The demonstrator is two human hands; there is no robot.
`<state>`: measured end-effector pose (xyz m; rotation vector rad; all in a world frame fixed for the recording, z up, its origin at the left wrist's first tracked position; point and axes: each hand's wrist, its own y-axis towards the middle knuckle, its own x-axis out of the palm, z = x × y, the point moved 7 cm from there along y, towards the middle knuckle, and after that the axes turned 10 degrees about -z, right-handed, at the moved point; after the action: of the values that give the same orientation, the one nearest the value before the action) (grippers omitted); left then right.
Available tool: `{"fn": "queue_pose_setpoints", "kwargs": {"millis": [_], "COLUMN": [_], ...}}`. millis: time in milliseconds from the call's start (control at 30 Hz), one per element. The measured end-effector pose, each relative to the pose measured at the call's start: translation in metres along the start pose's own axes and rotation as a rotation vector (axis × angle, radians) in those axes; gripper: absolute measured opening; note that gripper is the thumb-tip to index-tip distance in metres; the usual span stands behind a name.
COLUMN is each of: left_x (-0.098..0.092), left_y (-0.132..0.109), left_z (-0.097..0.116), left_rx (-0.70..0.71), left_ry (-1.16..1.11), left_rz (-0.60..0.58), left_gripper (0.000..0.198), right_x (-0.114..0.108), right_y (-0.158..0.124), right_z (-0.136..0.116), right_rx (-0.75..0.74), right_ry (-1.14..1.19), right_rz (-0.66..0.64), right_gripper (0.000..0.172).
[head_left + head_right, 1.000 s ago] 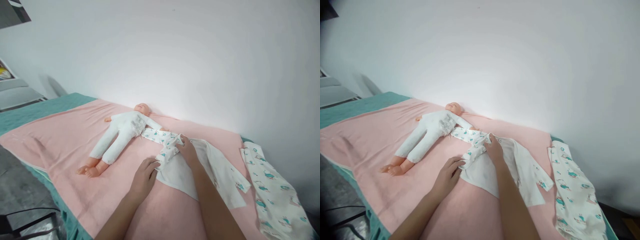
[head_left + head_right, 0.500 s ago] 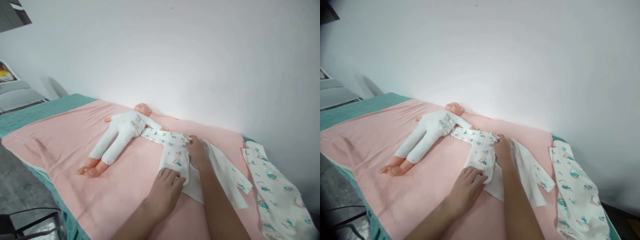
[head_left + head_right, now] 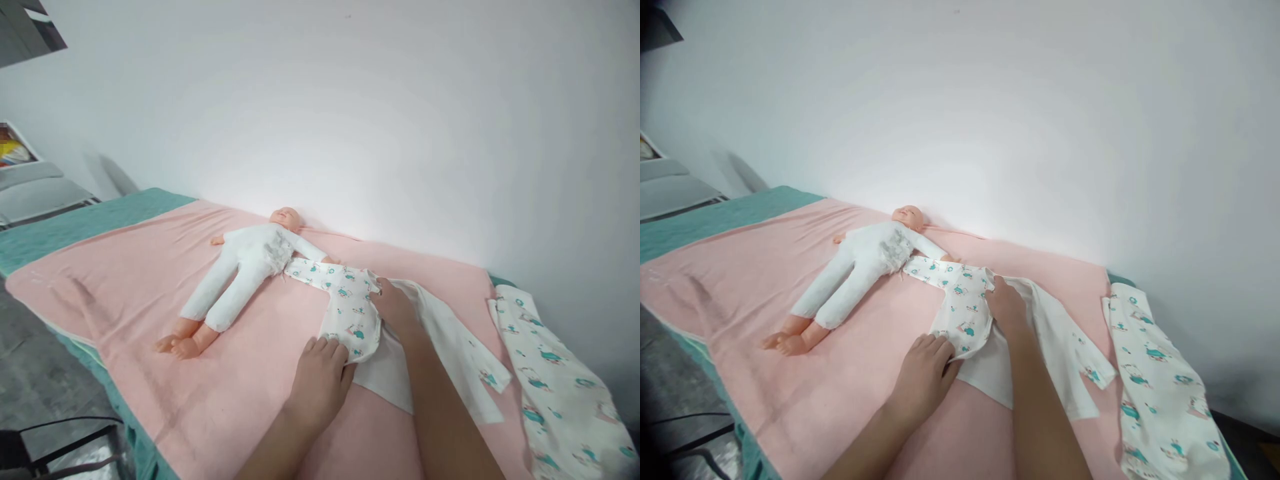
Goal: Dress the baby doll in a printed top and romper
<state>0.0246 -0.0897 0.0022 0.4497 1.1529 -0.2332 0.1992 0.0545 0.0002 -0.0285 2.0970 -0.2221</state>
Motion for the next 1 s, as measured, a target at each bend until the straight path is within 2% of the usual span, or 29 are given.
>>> {"fn": "queue_pose_setpoints", "kwargs": {"millis": [100,167,233,300,367,400,467,533,600,667,733,800,1000], "left_x": [0.001,0.0,-0.006,-0.016,-0.027,-0.032,-0.034,-0.029,-0.019,-0.009,-0.005,-0.005,-0.007], "left_y": [0.001,-0.001,-0.01,-0.024,-0.032,-0.032,-0.026,-0.016,-0.007,-0.002,-0.001,-0.001,-0.002], "left_z": [-0.007,-0.024,-0.051,-0.072,-0.077,-0.074,-0.063,-0.046,-0.028,-0.016,-0.012,-0.013,-0.019], "left_rx": [-0.044,-0.176,-0.391,-0.543,-0.542,-0.503,-0.379,-0.21,-0.036,0.063,0.076,0.047,-0.04], "left_ry": [-0.088,-0.287,-0.531,-0.651,-0.59,-0.522,-0.385,-0.294,-0.229,-0.161,-0.104,-0.082,-0.116], "left_rz": [-0.002,0.043,0.216,0.474,0.656,0.688,0.651,0.525,0.359,0.222,0.162,0.153,0.127], "left_gripper": [0.02,0.021,0.019,0.019,0.029,0.032,0.028,0.024,0.024,0.023,0.022,0.023,0.024], "right_x": [0.002,0.005,0.007,0.007,0.009,0.011,0.017,0.026,0.035,0.046,0.053,0.053,0.02], "right_y": [0.002,0.001,-0.001,-0.005,-0.007,-0.007,-0.009,-0.017,-0.029,-0.042,-0.051,-0.054,-0.043], "right_z": [-0.002,-0.012,-0.028,-0.041,-0.044,-0.043,-0.041,-0.044,-0.051,-0.056,-0.055,-0.045,0.02], "right_rx": [-0.031,-0.113,-0.286,-0.433,-0.435,-0.4,-0.346,-0.349,-0.37,-0.396,-0.402,-0.368,-0.113], "right_ry": [0.07,0.184,0.39,0.516,0.403,0.301,0.14,0.066,0.008,-0.06,-0.166,-0.279,-0.38], "right_rz": [-0.002,-0.029,-0.075,-0.083,-0.048,-0.029,-0.004,0.027,0.068,0.094,0.106,0.108,0.106], "right_gripper": [0.05,0.05,0.053,0.053,0.043,0.038,0.03,0.027,0.032,0.042,0.052,0.061,0.071]}}
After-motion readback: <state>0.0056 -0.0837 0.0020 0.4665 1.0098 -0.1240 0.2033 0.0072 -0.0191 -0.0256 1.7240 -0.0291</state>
